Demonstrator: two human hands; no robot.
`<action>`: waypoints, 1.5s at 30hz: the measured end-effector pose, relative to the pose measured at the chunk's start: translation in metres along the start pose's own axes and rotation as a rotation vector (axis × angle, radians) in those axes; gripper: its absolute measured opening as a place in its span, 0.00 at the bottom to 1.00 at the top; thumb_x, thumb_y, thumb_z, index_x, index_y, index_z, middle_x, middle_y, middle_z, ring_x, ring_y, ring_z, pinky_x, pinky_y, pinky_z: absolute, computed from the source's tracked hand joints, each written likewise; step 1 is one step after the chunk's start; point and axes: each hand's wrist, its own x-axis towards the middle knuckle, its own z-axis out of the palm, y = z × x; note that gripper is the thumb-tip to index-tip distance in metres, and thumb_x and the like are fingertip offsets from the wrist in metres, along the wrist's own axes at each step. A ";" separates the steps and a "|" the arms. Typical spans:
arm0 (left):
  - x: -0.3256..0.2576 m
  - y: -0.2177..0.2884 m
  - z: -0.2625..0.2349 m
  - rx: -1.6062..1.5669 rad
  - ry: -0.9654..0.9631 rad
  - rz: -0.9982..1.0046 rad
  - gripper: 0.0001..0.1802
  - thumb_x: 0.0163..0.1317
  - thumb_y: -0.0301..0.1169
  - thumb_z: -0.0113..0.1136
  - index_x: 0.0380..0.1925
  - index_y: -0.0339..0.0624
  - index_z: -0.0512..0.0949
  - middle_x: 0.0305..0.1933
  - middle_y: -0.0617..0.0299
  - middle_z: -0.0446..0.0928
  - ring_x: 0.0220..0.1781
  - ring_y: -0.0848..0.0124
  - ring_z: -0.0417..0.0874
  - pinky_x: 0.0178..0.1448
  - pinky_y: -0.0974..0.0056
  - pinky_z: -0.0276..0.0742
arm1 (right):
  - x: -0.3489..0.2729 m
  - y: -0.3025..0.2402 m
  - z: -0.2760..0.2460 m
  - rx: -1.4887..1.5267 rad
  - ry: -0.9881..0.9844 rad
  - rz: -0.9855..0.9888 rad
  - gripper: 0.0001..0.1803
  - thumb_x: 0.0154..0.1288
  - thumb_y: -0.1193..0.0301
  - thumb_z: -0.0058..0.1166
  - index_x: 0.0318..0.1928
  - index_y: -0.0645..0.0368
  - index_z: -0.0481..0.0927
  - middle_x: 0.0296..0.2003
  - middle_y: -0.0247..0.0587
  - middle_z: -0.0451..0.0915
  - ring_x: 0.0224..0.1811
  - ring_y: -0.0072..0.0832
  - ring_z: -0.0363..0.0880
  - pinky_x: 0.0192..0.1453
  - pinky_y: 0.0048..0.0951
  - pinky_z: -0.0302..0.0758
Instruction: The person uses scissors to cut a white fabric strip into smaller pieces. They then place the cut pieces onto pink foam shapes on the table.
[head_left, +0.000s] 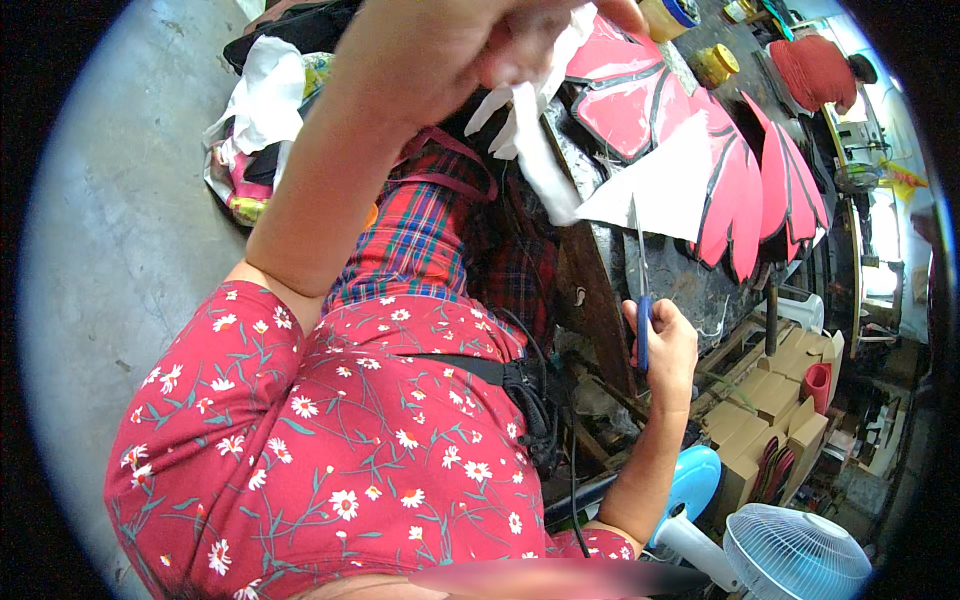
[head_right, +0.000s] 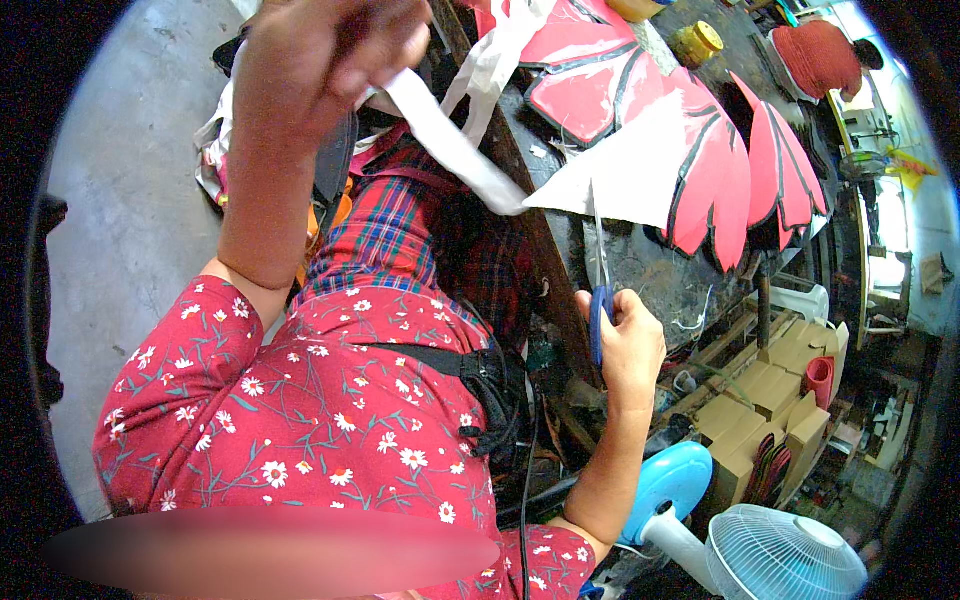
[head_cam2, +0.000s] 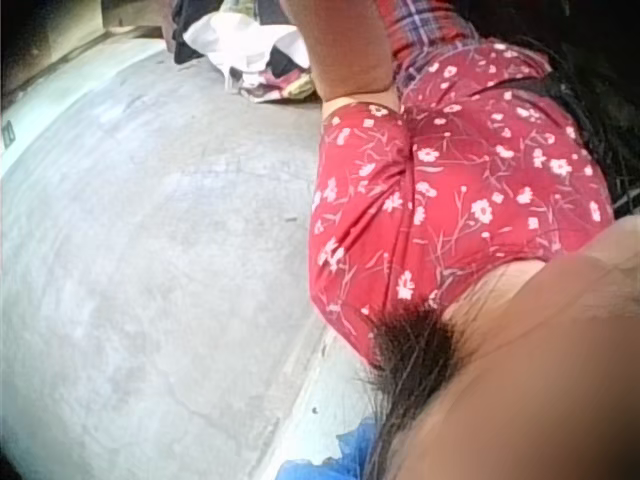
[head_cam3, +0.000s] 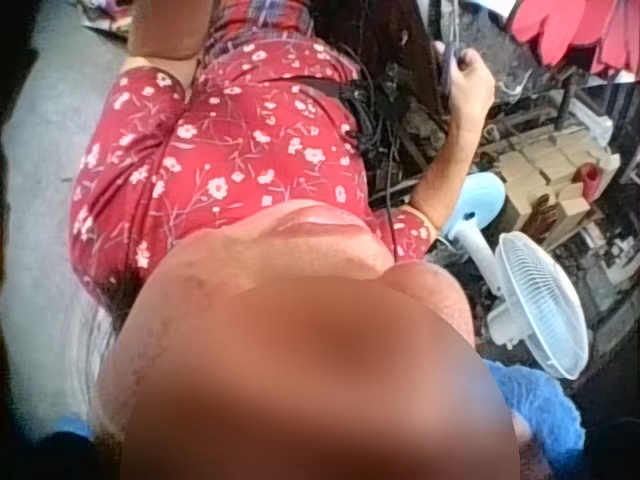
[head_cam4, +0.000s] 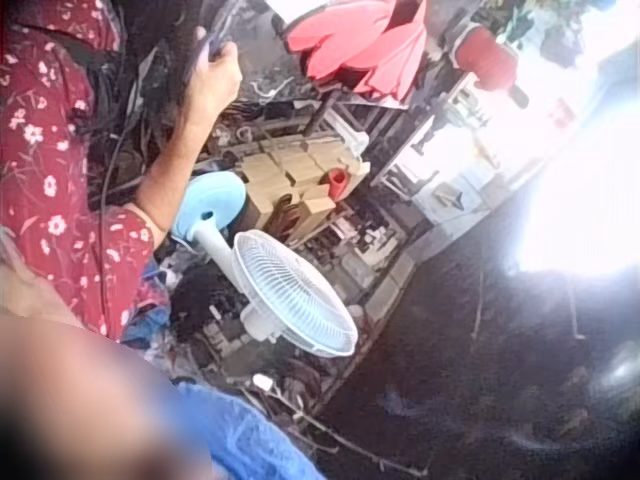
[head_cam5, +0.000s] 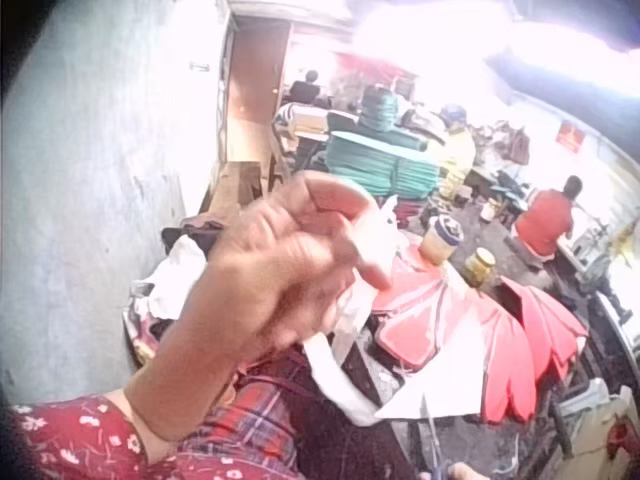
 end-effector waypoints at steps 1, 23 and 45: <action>0.004 0.001 -0.004 0.001 -0.036 0.105 0.18 0.63 0.15 0.43 0.53 0.26 0.69 0.20 0.59 0.74 0.10 0.79 0.68 0.35 0.67 0.86 | -0.001 -0.002 -0.001 -0.021 -0.003 0.007 0.29 0.59 0.46 0.66 0.29 0.63 0.78 0.21 0.50 0.77 0.22 0.40 0.74 0.34 0.39 0.72; -0.014 -0.162 -0.008 1.211 -0.260 0.144 0.15 0.60 0.33 0.60 0.46 0.39 0.79 0.42 0.49 0.82 0.47 0.51 0.84 0.50 0.50 0.81 | -0.006 0.001 0.003 0.008 0.066 -0.042 0.27 0.57 0.48 0.68 0.29 0.63 0.77 0.21 0.50 0.79 0.25 0.44 0.78 0.34 0.41 0.73; -0.085 -0.188 0.046 1.391 -0.308 0.108 0.11 0.55 0.29 0.62 0.40 0.47 0.79 0.36 0.59 0.79 0.41 0.61 0.83 0.43 0.60 0.82 | 0.055 0.005 0.025 0.702 0.326 -0.272 0.18 0.62 0.70 0.70 0.43 0.64 0.73 0.34 0.37 0.83 0.37 0.21 0.79 0.44 0.24 0.76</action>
